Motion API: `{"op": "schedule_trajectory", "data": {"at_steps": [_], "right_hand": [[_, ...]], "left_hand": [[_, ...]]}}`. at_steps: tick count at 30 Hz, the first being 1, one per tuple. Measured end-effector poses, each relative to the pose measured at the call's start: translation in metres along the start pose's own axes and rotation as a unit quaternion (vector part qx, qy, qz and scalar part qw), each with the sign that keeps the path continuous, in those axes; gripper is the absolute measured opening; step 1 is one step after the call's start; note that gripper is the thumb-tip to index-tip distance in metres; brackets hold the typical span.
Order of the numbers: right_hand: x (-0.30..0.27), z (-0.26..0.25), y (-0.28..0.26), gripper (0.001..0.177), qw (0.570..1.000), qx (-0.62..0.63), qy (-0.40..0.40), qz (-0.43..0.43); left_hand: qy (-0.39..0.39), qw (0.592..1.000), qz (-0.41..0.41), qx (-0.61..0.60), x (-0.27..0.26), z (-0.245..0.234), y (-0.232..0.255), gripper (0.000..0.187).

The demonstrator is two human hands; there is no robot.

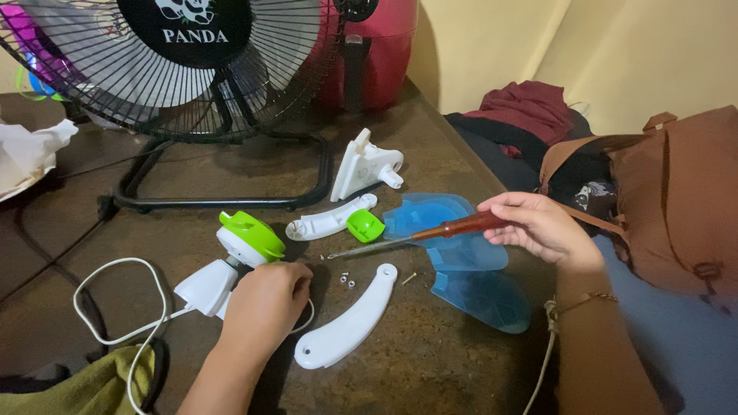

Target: The person uses a screwdriver to remove screws from a small white and green electric fan, separating the motor housing, fan blades, and base components. The parts are placed on the table as the disassembly progresses.

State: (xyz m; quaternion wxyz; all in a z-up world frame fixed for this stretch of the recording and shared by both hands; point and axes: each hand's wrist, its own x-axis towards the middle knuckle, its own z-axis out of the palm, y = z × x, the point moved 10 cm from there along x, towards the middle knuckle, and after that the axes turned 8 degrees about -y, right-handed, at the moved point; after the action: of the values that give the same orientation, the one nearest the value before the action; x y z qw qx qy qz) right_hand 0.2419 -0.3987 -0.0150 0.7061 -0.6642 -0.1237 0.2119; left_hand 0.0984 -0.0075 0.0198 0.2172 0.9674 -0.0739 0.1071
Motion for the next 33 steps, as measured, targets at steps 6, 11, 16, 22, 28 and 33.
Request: {"op": "schedule_trajectory", "data": {"at_steps": [6, 11, 16, 22, 28, 33], "right_hand": [[0.008, -0.003, 0.014, 0.029, 0.999, -0.017, 0.003, 0.033], [0.008, 0.001, 0.009, 0.034, 0.997, -0.079, 0.012, 0.023], [0.012, 0.015, -0.005, 0.037, 0.939, -0.341, -0.009, -0.037], [0.016, 0.037, -0.010, 0.033, 0.913, -0.397, -0.043, -0.090], [0.036, 0.075, -0.050, 0.049, 0.817, -0.547, 0.096, -0.153], [0.108, 0.128, -0.049, 0.062, 0.730, -0.651, 0.170, -0.118]], "left_hand": [[-0.031, 0.998, -0.056, 0.021, -0.003, -0.002, -0.010, 0.024], [0.035, 0.998, -0.013, -0.042, -0.004, -0.033, -0.004, 0.021], [0.008, 0.980, -0.138, -0.146, -0.009, -0.038, -0.034, 0.021], [0.267, 0.962, 0.051, 0.024, -0.032, -0.093, -0.002, 0.044], [0.048, 0.990, -0.125, 0.049, -0.009, -0.063, -0.047, 0.096], [0.038, 0.984, -0.174, 0.033, -0.016, -0.068, -0.060, 0.088]]}}
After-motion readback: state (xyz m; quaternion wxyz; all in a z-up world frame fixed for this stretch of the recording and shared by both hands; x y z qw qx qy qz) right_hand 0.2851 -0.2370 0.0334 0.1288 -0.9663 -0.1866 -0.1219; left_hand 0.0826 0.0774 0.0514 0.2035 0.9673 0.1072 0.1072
